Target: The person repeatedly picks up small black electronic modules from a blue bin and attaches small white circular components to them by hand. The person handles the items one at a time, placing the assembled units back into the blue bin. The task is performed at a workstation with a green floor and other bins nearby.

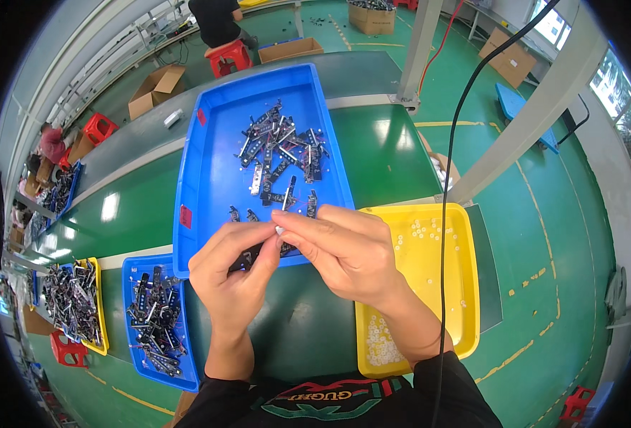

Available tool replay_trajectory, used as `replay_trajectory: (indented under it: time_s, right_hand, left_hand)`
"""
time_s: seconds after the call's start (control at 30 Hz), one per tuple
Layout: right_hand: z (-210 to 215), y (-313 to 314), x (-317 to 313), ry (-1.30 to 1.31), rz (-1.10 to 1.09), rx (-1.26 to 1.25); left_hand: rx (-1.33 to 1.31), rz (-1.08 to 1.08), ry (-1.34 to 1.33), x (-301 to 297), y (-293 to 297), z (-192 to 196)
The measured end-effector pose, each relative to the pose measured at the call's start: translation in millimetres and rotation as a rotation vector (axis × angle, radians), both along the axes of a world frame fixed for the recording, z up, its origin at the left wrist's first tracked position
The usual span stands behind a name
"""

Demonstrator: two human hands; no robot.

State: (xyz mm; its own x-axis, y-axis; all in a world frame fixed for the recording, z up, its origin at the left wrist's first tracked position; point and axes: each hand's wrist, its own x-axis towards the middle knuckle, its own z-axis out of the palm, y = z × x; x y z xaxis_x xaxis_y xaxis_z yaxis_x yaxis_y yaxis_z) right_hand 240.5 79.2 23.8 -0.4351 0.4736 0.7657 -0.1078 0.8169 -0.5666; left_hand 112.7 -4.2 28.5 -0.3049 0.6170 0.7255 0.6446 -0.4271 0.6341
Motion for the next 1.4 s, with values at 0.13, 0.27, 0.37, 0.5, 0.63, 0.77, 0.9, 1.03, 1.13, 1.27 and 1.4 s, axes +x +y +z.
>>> replay_trajectory:
  time_s: [0.13, 0.27, 0.37, 0.5, 0.63, 0.77, 0.9, 1.03, 1.13, 1.27, 1.4]
  right_hand:
    - [-2, -1, -1, 0.014, 0.005, -0.030]
    - [-2, -2, -4, 0.038, 0.021, -0.049]
    - [0, -3, -1, 0.017, 0.015, -0.064]
    - [0, -2, -2, 0.034, -0.017, 0.067]
    - [-2, -3, -3, 0.082, 0.003, -0.005]
    - [-7, 0, -5, 0.128, 0.149, -0.198]
    - [-14, 3, -10, 0.110, 0.288, -0.443]
    - [-11, 22, 1, 0.251, 0.501, -1.168]
    - [-16, 47, 10, 0.495, 0.633, -1.400]
    - [-36, 72, 13, 0.702, 0.686, -1.590]
    - [-46, 78, 11, 0.748, 0.769, -1.681]
  left_hand:
    - [0.025, 0.076, 0.083, 2, -2, 1]
    - [0.095, 0.120, 0.207, -2, -1, -3]
    - [0.108, 0.119, 0.265, -4, -1, -1]
    - [0.071, 0.113, 0.257, -2, -3, 3]
    - [-0.023, 0.091, 0.163, 4, -4, 5]
    - [-0.134, -0.160, -0.131, -7, -1, -1]
    - [-0.242, -0.271, -0.441, -21, -2, -8]
    - [-0.153, -0.080, -0.442, -35, -20, -10]
    - [-0.153, 0.156, -0.471, -67, -54, -25]
    - [-0.359, 0.572, -0.391, -99, -119, -29]
    - [-0.429, 0.830, -0.318, -139, -189, -44]
